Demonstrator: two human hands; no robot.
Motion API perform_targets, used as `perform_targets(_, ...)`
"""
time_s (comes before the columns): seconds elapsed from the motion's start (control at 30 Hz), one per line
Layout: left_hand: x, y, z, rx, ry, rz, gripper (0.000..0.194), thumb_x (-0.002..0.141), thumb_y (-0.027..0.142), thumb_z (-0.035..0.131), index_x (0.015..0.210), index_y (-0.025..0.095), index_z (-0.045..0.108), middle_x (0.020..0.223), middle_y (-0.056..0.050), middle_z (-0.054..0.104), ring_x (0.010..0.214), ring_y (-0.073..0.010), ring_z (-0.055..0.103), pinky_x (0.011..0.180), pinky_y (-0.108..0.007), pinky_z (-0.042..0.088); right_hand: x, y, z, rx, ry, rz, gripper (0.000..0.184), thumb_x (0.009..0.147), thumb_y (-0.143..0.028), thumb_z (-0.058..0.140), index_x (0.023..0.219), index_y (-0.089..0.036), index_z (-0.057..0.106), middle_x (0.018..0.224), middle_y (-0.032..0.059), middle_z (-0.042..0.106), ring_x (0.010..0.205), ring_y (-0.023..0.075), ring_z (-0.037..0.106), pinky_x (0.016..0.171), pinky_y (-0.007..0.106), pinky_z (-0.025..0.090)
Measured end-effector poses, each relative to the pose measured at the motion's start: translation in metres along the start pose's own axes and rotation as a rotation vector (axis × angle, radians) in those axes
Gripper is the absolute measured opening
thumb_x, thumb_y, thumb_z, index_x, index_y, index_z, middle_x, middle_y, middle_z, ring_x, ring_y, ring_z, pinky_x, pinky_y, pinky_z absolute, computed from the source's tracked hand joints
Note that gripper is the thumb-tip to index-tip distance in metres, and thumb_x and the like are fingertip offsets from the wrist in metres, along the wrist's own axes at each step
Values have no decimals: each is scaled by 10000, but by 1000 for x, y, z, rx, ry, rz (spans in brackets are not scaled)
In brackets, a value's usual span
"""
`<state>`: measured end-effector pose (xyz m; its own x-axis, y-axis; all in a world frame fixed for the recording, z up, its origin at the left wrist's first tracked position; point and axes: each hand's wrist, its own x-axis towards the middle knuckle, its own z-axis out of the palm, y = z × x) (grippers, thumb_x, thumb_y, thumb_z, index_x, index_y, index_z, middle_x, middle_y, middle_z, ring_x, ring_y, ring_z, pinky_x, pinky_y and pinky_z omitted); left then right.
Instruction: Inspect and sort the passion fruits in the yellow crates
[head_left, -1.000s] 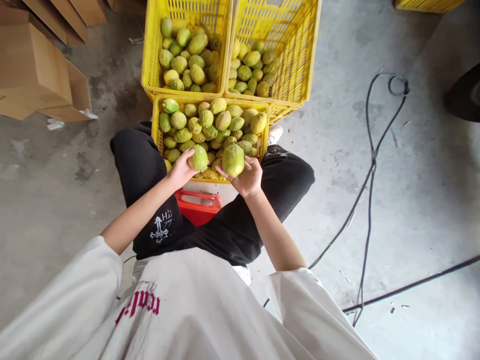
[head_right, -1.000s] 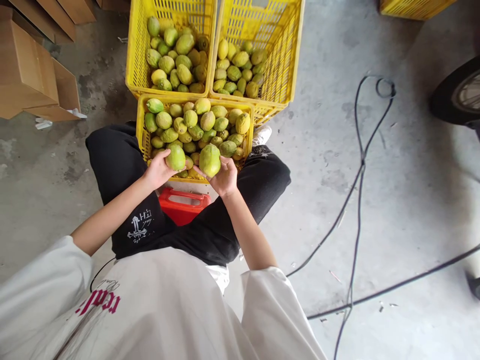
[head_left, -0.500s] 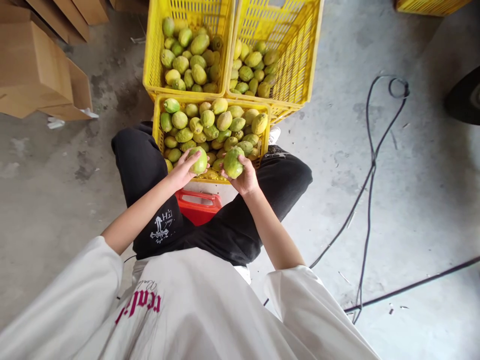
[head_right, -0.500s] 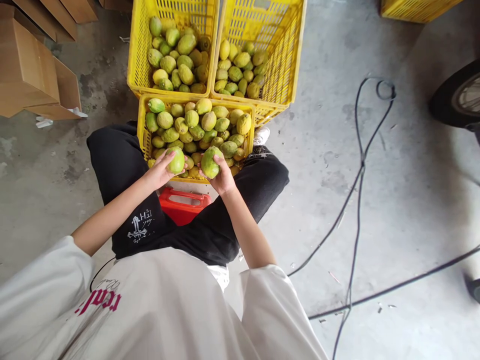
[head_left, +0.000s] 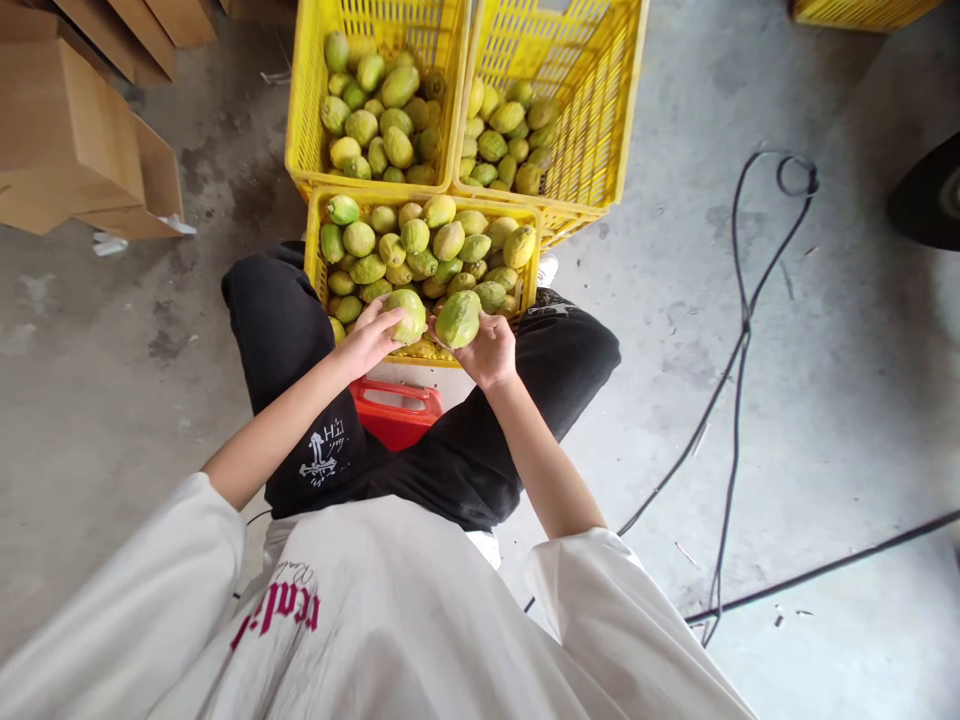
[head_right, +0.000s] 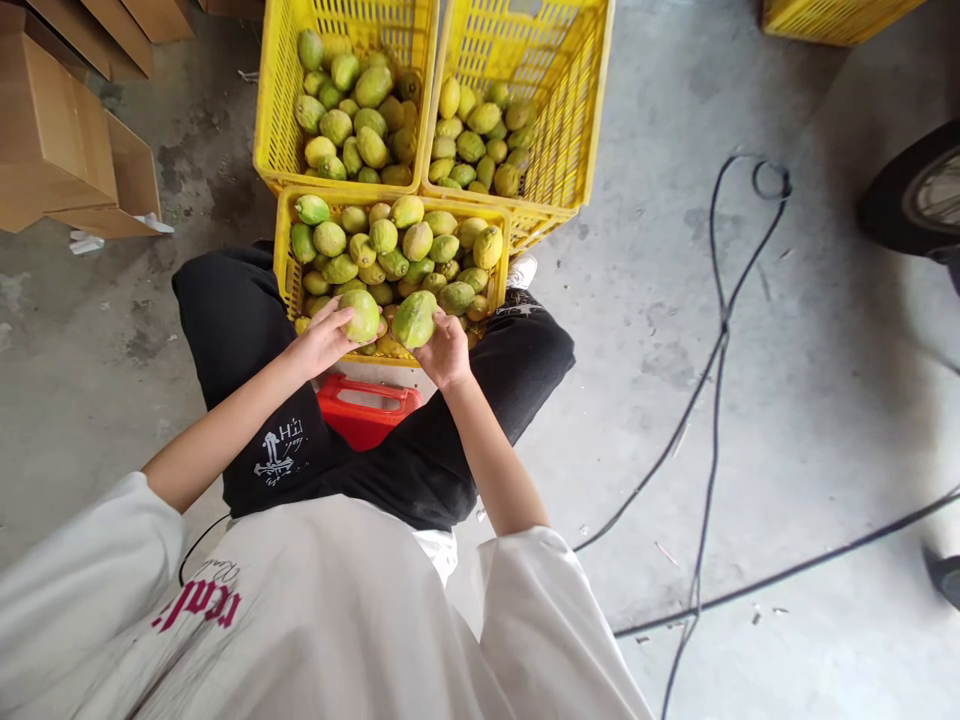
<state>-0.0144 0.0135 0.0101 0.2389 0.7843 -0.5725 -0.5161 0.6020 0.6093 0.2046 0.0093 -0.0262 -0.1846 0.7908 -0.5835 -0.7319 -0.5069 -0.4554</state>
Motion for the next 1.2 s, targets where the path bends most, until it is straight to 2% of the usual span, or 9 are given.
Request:
perform_targets(0.17,-2,0,-3,9,23,7,745,683,286,1112,1203,294,579,1018,51,792,841,-211,844,795,-346,665,5,1,-10,-64,21,20,295,917,-478,863,1117,-325,708,1012,31,863,1258,374,852,905,513,802)
perform_targets(0.23,-2,1,-3,10,12,12,779,672,292,1122,1244,299,593,1005,66,770,813,-187,828,766,-318,648,7,2,-13,-71,20,26,303,920,-485,870,1117,-326,702,1005,29,856,1263,366,851,851,466,801)
perform_targets(0.37,-3,3,-1,18,-16,10,704,737,314,1094,1290,286,658,1056,19,809,873,-188,831,814,-321,660,10,3,-16,-64,9,25,304,918,-465,868,1120,-331,684,1013,16,849,1293,358,852,853,452,798)
perform_targets(0.5,-4,3,0,-3,-30,8,644,751,233,1022,1288,284,671,1092,2,830,1024,-236,869,977,-394,690,9,2,-15,-62,22,24,270,912,-435,845,1110,-322,699,1015,10,859,1288,354,859,944,496,797)
perform_targets(0.7,-5,5,0,-51,-74,-6,602,701,138,839,1258,277,658,1130,-13,856,1274,-342,879,1135,-499,674,3,-1,-5,-24,-48,48,386,878,-541,751,1167,-290,707,1142,102,896,1322,428,832,990,637,777)
perform_targets(0.8,-5,3,-1,-51,-71,-11,623,700,145,835,1284,267,656,1179,-39,867,1317,-365,865,1181,-542,652,2,0,-1,-38,-55,66,398,884,-560,750,1176,-293,703,1160,116,897,1330,434,824,1017,668,766)
perform_targets(0.9,-4,2,-2,-25,-67,-2,656,717,181,921,1306,275,651,1185,-28,859,1202,-309,884,1103,-471,674,2,0,-2,-73,-39,72,386,920,-596,776,1148,-292,713,1095,104,889,1289,425,839,992,640,783)
perform_targets(1.03,-4,3,-3,19,-56,25,709,701,224,1029,1297,294,652,1076,29,823,959,-211,861,907,-352,675,5,-1,-10,-114,1,52,390,940,-601,844,1141,-285,737,1001,61,857,1166,366,871,821,455,796)
perform_targets(1.2,-6,6,-1,32,-79,50,736,655,322,1125,1221,269,658,1003,22,821,820,-191,822,725,-298,612,7,0,-13,-117,-6,33,333,945,-536,867,1141,-305,728,1026,25,855,1182,332,871,761,376,762)
